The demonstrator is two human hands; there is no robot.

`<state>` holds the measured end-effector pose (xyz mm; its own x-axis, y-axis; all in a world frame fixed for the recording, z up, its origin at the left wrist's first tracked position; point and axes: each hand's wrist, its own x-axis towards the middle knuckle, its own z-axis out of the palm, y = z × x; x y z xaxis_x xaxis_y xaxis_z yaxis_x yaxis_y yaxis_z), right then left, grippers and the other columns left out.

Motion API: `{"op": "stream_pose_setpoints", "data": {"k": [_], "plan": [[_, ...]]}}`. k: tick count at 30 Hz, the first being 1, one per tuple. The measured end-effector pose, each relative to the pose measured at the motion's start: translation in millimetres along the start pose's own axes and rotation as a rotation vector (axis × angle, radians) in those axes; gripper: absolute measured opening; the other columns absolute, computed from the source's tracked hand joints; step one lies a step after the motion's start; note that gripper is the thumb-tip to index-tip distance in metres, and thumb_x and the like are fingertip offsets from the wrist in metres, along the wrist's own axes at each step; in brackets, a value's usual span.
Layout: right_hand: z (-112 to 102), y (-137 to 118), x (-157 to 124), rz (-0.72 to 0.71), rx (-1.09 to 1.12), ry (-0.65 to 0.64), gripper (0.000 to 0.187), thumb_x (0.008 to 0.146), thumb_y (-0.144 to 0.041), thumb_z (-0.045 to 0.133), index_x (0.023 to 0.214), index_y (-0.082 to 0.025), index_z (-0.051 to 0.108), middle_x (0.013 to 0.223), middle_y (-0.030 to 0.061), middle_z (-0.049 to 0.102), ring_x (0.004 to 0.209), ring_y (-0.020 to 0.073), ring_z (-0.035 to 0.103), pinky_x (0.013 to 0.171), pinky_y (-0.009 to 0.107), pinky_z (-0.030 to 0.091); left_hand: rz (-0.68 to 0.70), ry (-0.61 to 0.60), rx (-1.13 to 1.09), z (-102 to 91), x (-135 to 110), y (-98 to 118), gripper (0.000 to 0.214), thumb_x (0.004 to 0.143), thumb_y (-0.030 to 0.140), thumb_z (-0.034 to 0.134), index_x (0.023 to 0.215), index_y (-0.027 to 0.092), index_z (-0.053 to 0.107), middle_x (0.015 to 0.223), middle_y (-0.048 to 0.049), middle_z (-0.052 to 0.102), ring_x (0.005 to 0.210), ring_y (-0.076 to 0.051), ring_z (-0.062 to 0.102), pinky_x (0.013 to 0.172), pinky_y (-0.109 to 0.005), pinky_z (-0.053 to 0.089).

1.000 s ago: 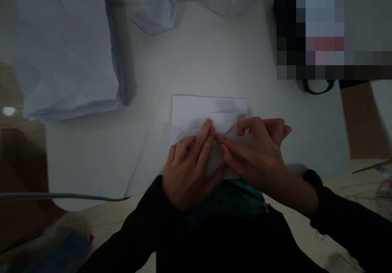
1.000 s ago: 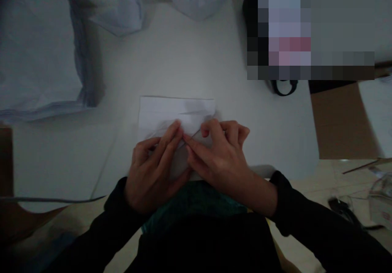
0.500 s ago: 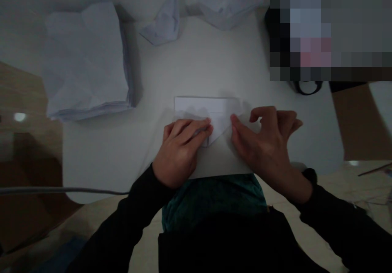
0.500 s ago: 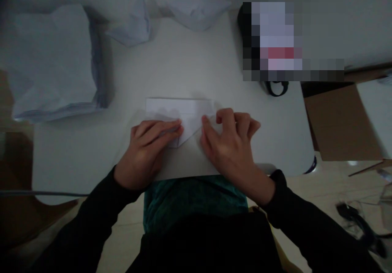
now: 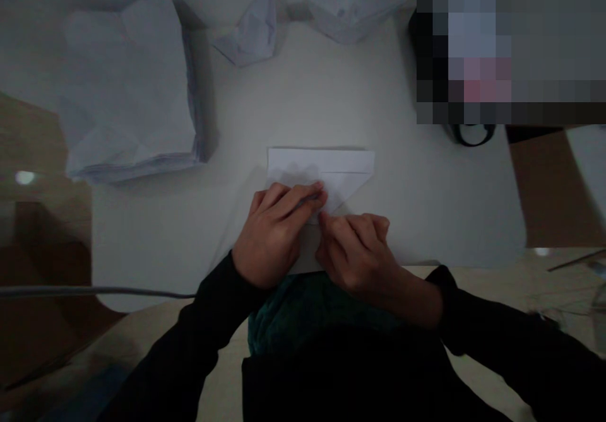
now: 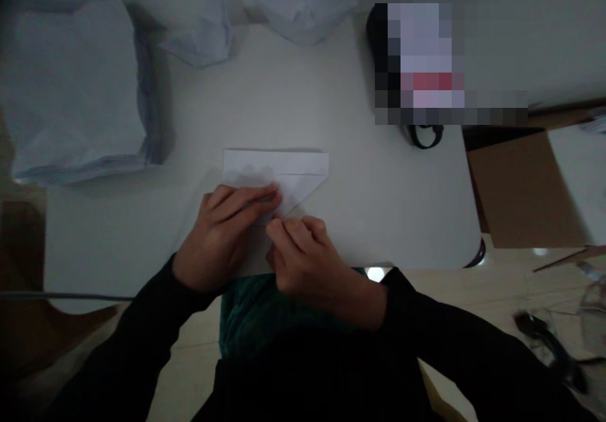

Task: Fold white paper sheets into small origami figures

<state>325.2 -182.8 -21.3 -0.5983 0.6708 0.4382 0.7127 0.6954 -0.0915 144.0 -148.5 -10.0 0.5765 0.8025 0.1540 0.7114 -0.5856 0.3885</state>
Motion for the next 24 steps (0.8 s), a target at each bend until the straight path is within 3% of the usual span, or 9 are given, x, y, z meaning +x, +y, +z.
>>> {"op": "stream_pose_setpoints", "data": {"k": [4,7,11,17,24], "plan": [[3.5,-5.9,0.6,0.031,0.098,0.025,0.015,0.088,-0.009,0.056,0.08,-0.01,0.068,0.082,0.0107,0.061,0.081,0.0225,0.046,0.068,0.037,0.036,0.001,0.0,-0.004,0.4,-0.2,-0.8,0.039,0.094,0.006,0.043,0.126,0.016,0.063,0.135,-0.0071,0.064,0.102,-0.024,0.054,0.08,-0.039,0.043],[-1.1,4.0,-0.2,0.144,0.305,0.0,0.015,0.089,-0.011,0.057,0.094,-0.009,0.07,0.088,0.0115,0.063,0.084,0.0229,0.051,0.07,0.038,0.041,0.0,0.009,0.005,1.7,-2.4,-0.7,0.041,0.093,0.006,0.045,0.129,0.016,0.061,0.135,-0.0076,0.064,0.102,-0.024,0.054,0.079,-0.039,0.044],[-8.5,28.4,-5.7,0.318,0.35,0.16,0.029,0.087,-0.006,0.058,0.111,-0.016,0.068,0.105,0.0119,0.067,0.097,0.0241,0.06,0.079,0.041,0.048,0.0,0.004,0.051,4.2,-6.9,1.3,0.052,0.087,0.0,0.045,0.135,0.015,0.057,0.137,-0.0095,0.063,0.102,-0.025,0.053,0.078,-0.04,0.045],[-5.4,42.6,-13.0,0.138,0.38,-0.013,0.029,0.089,-0.006,0.057,0.115,-0.014,0.068,0.127,0.0172,0.066,0.121,0.0287,0.06,0.096,0.049,0.051,-0.001,0.028,0.154,7.5,-11.0,12.5,0.048,0.088,0.007,0.049,0.135,0.011,0.057,0.138,-0.0115,0.062,0.101,-0.026,0.055,0.077,-0.04,0.045],[-6.4,42.3,-22.3,0.067,0.47,-0.096,0.03,0.092,-0.008,0.058,0.117,-0.019,0.069,0.135,0.0156,0.062,0.131,0.0268,0.055,0.102,0.049,0.051,-0.001,0.0,0.223,0.5,-34.4,25.1,0.054,0.09,0.036,0.061,0.138,0.012,0.055,0.144,-0.0099,0.058,0.105,-0.027,0.059,0.089,-0.045,0.042]]}}
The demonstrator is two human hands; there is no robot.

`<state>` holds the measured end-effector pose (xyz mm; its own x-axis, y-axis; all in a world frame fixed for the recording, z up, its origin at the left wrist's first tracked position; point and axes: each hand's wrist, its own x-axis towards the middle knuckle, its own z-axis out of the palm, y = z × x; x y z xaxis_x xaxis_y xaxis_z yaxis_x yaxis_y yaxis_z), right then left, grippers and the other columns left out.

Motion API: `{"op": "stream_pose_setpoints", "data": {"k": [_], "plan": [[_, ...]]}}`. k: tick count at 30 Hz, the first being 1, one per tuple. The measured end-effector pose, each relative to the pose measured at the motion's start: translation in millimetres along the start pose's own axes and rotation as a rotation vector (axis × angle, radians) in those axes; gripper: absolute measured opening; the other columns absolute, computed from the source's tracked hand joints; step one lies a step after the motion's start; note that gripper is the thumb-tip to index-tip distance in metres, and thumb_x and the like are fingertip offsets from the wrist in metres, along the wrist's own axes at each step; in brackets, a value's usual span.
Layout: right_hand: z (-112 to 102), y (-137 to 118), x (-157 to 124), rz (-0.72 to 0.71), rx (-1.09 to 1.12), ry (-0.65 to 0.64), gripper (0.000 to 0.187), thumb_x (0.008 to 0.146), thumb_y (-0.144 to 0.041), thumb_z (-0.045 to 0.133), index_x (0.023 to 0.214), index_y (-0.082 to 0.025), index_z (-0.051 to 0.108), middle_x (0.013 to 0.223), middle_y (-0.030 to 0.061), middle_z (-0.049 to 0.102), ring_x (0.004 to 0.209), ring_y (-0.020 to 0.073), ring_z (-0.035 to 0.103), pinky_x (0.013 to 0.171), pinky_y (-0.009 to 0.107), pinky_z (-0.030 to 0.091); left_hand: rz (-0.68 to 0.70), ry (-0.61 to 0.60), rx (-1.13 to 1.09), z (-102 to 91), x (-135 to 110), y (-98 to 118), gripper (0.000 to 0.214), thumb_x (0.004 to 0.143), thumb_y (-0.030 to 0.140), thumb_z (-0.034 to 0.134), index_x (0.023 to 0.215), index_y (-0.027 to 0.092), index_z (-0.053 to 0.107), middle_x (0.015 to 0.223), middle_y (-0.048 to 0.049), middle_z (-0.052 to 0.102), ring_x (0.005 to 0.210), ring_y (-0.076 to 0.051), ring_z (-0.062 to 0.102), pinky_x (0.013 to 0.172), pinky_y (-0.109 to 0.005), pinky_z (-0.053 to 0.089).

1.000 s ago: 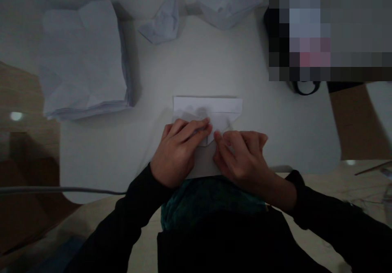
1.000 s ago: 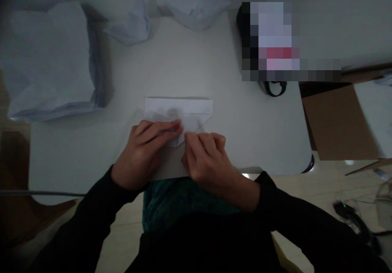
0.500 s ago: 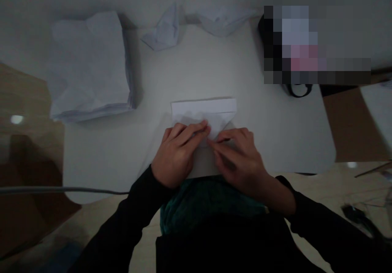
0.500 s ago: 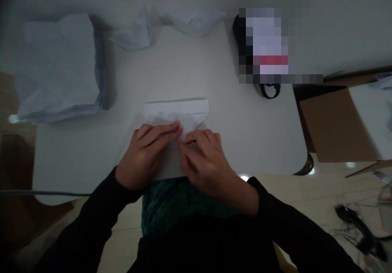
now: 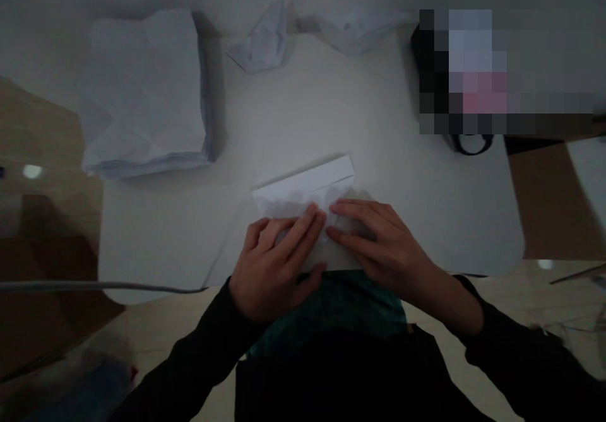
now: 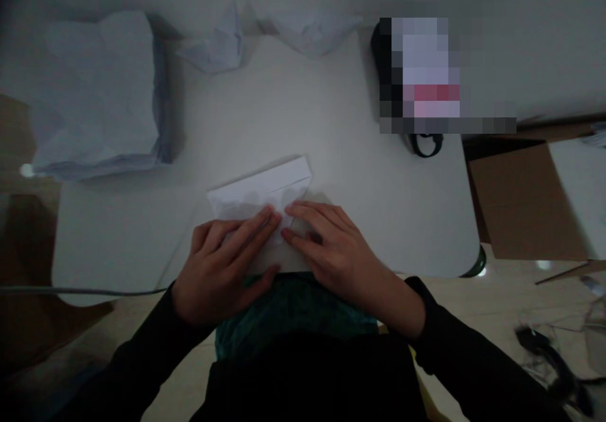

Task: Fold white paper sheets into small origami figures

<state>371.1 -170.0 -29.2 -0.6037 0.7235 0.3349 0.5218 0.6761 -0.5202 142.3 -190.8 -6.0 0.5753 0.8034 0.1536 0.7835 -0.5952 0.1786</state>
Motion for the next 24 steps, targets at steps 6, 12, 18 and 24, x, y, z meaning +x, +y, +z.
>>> {"op": "stream_pose_setpoints", "data": {"k": [6,12,18,24], "plan": [[-5.7,0.3,2.8,-0.015,0.102,-0.002,0.032,0.092,-0.003,0.054,0.112,-0.02,0.071,0.132,0.0145,0.066,0.131,0.0247,0.057,0.099,0.047,0.053,0.103,-0.029,-0.069,-2.6,-32.8,-20.9,0.045,0.095,0.02,0.06,0.14,0.026,0.053,0.14,-0.0015,0.062,0.122,-0.023,0.058,0.104,-0.044,0.035],[-8.2,3.3,7.4,-0.02,0.124,-0.02,0.034,0.089,-0.001,0.054,0.107,-0.021,0.074,0.13,0.0134,0.068,0.125,0.0251,0.062,0.095,0.046,0.053,0.143,0.013,-0.245,-5.1,-41.0,-32.6,0.035,0.098,0.013,0.053,0.131,0.022,0.058,0.131,-0.0033,0.068,0.123,-0.019,0.061,0.104,-0.042,0.034],[-6.3,2.4,6.4,-0.011,0.109,-0.013,0.032,0.09,-0.002,0.055,0.107,-0.022,0.074,0.128,0.0123,0.069,0.124,0.0243,0.062,0.094,0.044,0.051,0.024,0.114,-0.409,-2.0,-22.6,-32.3,0.025,0.098,0.013,0.049,0.114,0.021,0.067,0.114,-0.0037,0.075,0.101,-0.017,0.067,0.086,-0.035,0.044],[-5.2,-1.2,9.8,0.002,0.085,-0.022,0.033,0.091,-0.002,0.054,0.106,-0.023,0.074,0.128,0.0109,0.07,0.122,0.0235,0.064,0.092,0.042,0.05,-0.277,0.146,-0.452,-6.1,3.9,-25.4,0.007,0.089,0.026,0.07,0.084,0.021,0.071,0.095,-0.0027,0.073,0.086,-0.017,0.063,0.081,-0.034,0.051]]}}
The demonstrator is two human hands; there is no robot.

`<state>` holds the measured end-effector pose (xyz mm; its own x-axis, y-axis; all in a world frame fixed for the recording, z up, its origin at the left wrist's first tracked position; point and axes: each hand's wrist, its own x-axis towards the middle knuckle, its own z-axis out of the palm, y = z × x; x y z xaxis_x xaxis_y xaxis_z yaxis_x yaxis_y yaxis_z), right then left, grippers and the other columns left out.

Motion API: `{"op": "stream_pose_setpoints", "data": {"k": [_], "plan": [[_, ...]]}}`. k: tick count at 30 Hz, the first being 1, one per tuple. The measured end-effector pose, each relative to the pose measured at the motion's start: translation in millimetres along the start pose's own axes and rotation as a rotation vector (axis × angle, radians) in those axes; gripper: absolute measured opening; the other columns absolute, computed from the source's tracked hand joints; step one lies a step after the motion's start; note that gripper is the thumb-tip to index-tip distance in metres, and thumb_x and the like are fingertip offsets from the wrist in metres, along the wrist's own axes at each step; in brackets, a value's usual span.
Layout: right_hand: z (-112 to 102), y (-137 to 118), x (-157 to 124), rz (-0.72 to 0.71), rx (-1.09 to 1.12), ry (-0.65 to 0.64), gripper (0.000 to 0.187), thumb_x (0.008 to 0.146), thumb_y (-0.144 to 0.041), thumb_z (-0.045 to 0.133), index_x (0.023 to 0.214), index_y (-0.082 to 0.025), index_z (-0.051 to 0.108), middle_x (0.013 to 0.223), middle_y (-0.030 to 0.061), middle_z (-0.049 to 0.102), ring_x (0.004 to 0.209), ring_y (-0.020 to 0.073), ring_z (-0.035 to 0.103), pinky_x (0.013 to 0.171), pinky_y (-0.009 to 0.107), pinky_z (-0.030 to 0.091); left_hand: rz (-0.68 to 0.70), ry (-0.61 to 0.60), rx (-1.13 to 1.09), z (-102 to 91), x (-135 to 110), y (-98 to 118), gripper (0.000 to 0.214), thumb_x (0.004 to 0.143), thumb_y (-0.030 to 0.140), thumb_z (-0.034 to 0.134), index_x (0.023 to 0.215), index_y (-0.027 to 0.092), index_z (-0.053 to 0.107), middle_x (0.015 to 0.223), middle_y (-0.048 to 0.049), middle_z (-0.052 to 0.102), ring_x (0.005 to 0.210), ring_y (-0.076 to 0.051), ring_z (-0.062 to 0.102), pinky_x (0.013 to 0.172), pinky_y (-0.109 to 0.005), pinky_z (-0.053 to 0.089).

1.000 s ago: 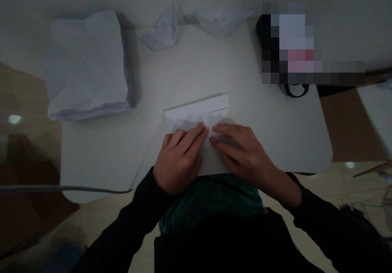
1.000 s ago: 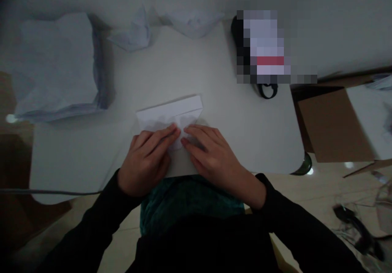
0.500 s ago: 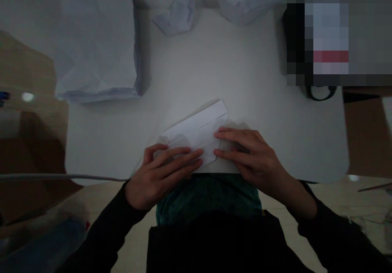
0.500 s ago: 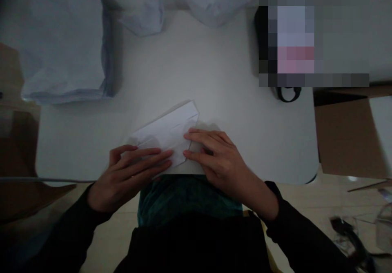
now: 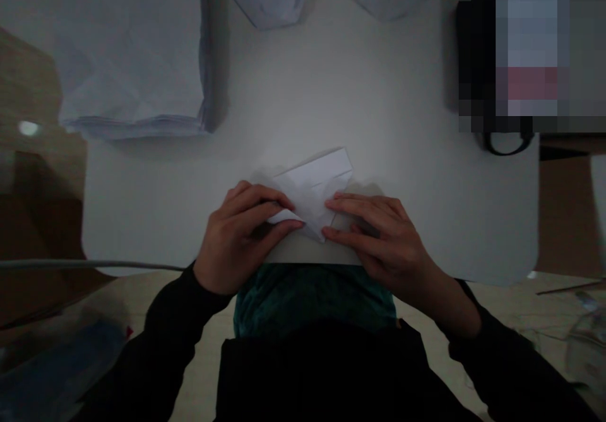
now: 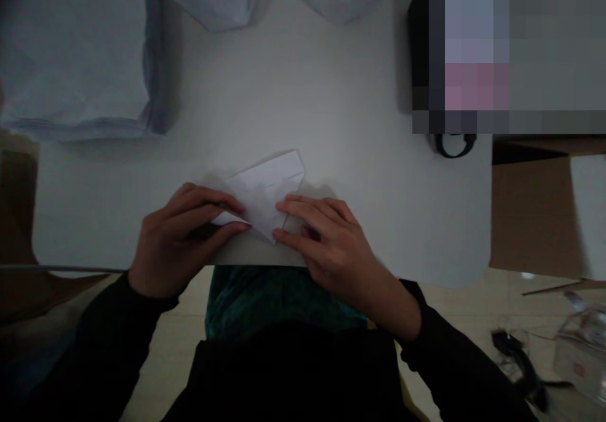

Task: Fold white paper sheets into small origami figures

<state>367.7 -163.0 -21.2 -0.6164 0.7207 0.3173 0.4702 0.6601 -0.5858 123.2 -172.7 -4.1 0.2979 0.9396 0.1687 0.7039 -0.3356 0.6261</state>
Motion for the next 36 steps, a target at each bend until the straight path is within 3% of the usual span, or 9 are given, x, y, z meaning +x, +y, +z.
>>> {"op": "stream_pose_setpoints", "data": {"k": [9,16,26,36], "plan": [[-0.7,-1.3,-3.9,-0.038,0.01,-0.089,0.033,0.092,-0.007,0.055,0.118,-0.021,0.069,0.137,0.0119,0.064,0.136,0.025,0.053,0.104,0.046,0.049,-0.162,-0.007,0.047,3.7,9.5,-1.7,0.018,0.082,0.039,0.076,0.08,0.023,0.068,0.094,-0.0017,0.07,0.085,-0.018,0.066,0.08,-0.035,0.055],[1.4,-2.6,-10.6,-0.119,-0.084,-0.189,0.044,0.092,-0.007,0.057,0.135,-0.02,0.058,0.149,0.0156,0.052,0.147,0.0289,0.038,0.11,0.051,0.045,-0.194,-0.007,0.005,0.8,18.2,-1.8,0.025,0.075,0.04,0.082,0.083,0.02,0.071,0.096,-0.0022,0.068,0.076,-0.014,0.064,0.066,-0.029,0.053],[1.0,-2.9,-8.9,-0.108,-0.081,-0.196,0.04,0.094,-0.009,0.057,0.132,-0.021,0.062,0.151,0.0133,0.051,0.147,0.028,0.038,0.109,0.05,0.045,-0.265,0.023,0.009,-2.6,22.6,3.6,0.014,0.082,0.036,0.074,0.077,0.022,0.072,0.09,-0.0006,0.07,0.07,-0.012,0.063,0.06,-0.028,0.053],[3.0,-2.1,-9.6,-0.095,-0.066,-0.195,0.041,0.094,-0.009,0.057,0.133,-0.023,0.061,0.152,0.0109,0.05,0.148,0.0266,0.036,0.11,0.05,0.045,-0.279,0.006,0.042,-0.5,25.6,5.1,0.02,0.085,0.042,0.069,0.077,0.024,0.07,0.09,0.0013,0.069,0.069,-0.011,0.062,0.059,-0.03,0.055]]}}
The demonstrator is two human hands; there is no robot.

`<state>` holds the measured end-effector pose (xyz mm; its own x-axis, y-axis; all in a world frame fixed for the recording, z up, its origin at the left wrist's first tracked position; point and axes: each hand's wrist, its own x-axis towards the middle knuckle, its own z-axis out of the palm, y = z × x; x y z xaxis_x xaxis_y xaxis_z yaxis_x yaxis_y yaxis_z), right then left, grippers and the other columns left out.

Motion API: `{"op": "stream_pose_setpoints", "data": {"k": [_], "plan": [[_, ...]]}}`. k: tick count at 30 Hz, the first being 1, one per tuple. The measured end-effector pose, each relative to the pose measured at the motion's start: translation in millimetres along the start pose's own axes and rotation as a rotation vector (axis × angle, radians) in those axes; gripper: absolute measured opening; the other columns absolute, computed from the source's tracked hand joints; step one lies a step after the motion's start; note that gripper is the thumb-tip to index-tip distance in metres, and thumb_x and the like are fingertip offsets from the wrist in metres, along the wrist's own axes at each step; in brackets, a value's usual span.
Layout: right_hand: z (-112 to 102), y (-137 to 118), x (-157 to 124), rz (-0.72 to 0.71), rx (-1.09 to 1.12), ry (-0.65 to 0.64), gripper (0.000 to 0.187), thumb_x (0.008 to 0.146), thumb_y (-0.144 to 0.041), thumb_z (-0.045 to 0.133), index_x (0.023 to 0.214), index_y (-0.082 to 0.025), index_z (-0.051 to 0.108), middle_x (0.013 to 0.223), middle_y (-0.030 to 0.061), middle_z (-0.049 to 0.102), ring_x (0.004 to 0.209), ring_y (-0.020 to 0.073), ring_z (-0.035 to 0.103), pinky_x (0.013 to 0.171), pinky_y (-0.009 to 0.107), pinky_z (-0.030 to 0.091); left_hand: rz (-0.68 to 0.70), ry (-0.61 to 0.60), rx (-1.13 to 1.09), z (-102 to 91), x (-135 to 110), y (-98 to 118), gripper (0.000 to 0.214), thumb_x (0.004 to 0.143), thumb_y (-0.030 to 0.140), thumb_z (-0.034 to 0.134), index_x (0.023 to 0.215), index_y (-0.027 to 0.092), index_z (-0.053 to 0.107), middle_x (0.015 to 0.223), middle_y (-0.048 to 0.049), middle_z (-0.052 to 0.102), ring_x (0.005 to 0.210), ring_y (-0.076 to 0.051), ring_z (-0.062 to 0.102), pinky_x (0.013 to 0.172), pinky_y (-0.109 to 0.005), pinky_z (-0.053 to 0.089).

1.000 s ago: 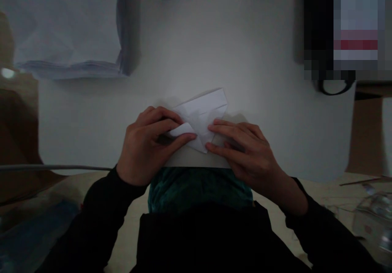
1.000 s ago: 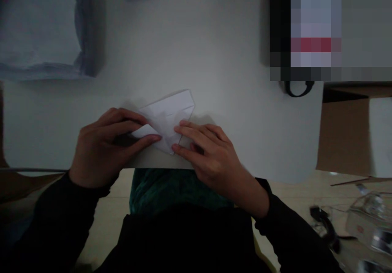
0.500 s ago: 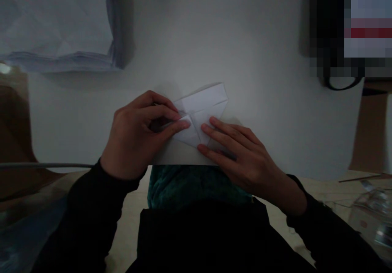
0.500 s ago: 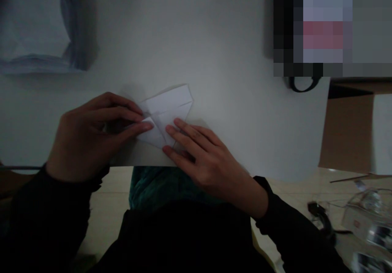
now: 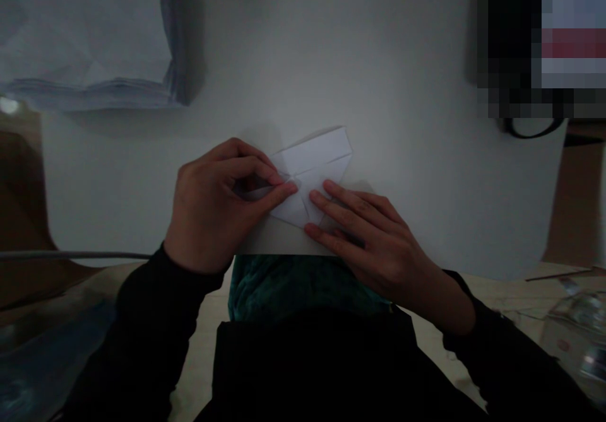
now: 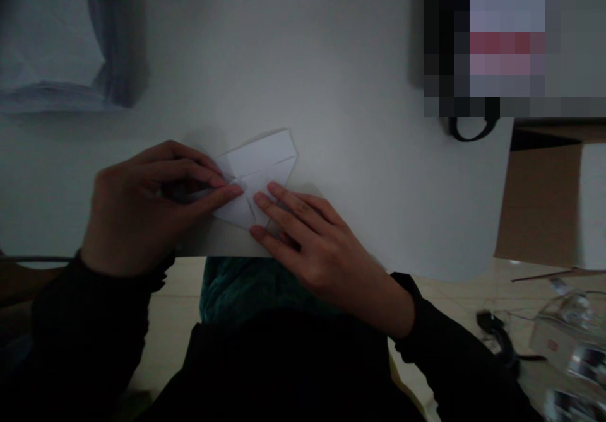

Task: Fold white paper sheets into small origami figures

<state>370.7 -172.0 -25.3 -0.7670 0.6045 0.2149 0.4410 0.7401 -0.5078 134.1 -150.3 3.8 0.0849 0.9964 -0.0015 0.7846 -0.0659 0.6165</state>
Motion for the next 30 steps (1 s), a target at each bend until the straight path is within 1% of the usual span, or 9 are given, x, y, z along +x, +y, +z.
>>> {"op": "stream_pose_setpoints", "data": {"k": [7,11,13,15,17,20,22,26,30], "plan": [[-3.0,-0.7,1.2,-0.004,0.011,-0.02,0.039,0.096,-0.012,0.054,0.133,-0.022,0.06,0.152,0.0116,0.049,0.147,0.0273,0.038,0.109,0.05,0.045,0.001,-0.011,0.025,0.4,1.8,0.0,0.02,0.083,0.043,0.071,0.076,0.024,0.07,0.089,0.0008,0.068,0.066,-0.012,0.06,0.059,-0.031,0.052],[0.9,-4.1,4.5,0.006,-0.022,-0.022,0.047,0.097,-0.011,0.05,0.143,-0.018,0.051,0.151,0.012,0.051,0.143,0.0252,0.044,0.111,0.046,0.044,0.0,-0.023,0.022,0.5,3.3,-0.7,0.02,0.083,0.042,0.071,0.076,0.023,0.07,0.088,0.0006,0.068,0.066,-0.012,0.059,0.058,-0.032,0.049],[5.6,-6.5,6.2,0.025,-0.067,-0.011,0.051,0.097,-0.012,0.048,0.148,-0.018,0.046,0.15,0.0103,0.053,0.139,0.0244,0.048,0.111,0.045,0.044,-0.003,-0.023,0.009,0.1,4.2,-0.5,0.019,0.08,0.039,0.074,0.074,0.022,0.071,0.086,0.0006,0.067,0.063,-0.011,0.057,0.056,-0.031,0.047],[9.6,-8.7,7.6,0.04,-0.111,0.003,0.052,0.097,-0.012,0.048,0.149,-0.019,0.045,0.148,0.009,0.055,0.136,0.024,0.05,0.112,0.044,0.043,-0.001,-0.031,0.013,-0.5,5.1,-0.3,0.019,0.08,0.04,0.074,0.074,0.022,0.071,0.085,0.0006,0.067,0.063,-0.01,0.055,0.056,-0.031,0.045],[11.1,-10.2,8.5,0.041,-0.136,0.011,0.051,0.097,-0.013,0.049,0.147,-0.018,0.047,0.146,0.0095,0.057,0.133,0.024,0.052,0.112,0.044,0.043,0.004,-0.056,0.034,-1.4,6.1,-0.5,0.023,0.083,0.044,0.07,0.076,0.022,0.07,0.086,0.0004,0.066,0.064,-0.011,0.055,0.057,-0.032,0.045],[9.2,-11.1,9.6,0.028,-0.126,0.01,0.047,0.096,-0.013,0.051,0.143,-0.014,0.051,0.144,0.0137,0.057,0.131,0.0249,0.052,0.11,0.044,0.045,-0.003,-0.104,0.071,-2.9,8.2,-1.6,0.029,0.086,0.05,0.064,0.076,0.023,0.069,0.085,-0.0007,0.064,0.063,-0.012,0.054,0.058,-0.034,0.043],[7.4,-11.1,10.5,0.026,-0.087,0.012,0.044,0.096,-0.013,0.053,0.14,-0.013,0.054,0.143,0.0161,0.057,0.131,0.0263,0.051,0.108,0.045,0.048,-0.015,-0.131,0.087,-3.7,9.6,-2.4,0.03,0.085,0.051,0.063,0.076,0.023,0.069,0.084,-0.0013,0.063,0.063,-0.013,0.053,0.058,-0.036,0.042],[6.6,-11.9,12.5,0.055,0.006,0.053,0.038,0.094,-0.011,0.055,0.131,-0.017,0.061,0.139,0.0169,0.058,0.13,0.0274,0.051,0.103,0.05,0.052,-0.015,-0.133,0.099,-4.4,10.5,-2.6,0.025,0.085,0.046,0.067,0.075,0.023,0.07,0.084,-0.0009,0.063,0.062,-0.012,0.052,0.058,-0.035,0.042],[8.8,-14.1,12.9,0.07,0.034,0.101,0.033,0.092,-0.011,0.059,0.123,-0.019,0.066,0.136,0.0165,0.06,0.128,0.0274,0.054,0.101,0.049,0.054,-0.025,-0.11,0.083,-2.9,10.6,-1.2,0.018,0.081,0.037,0.075,0.074,0.021,0.07,0.083,0.0004,0.062,0.061,-0.01,0.051,0.057,-0.031,0.04]]}}
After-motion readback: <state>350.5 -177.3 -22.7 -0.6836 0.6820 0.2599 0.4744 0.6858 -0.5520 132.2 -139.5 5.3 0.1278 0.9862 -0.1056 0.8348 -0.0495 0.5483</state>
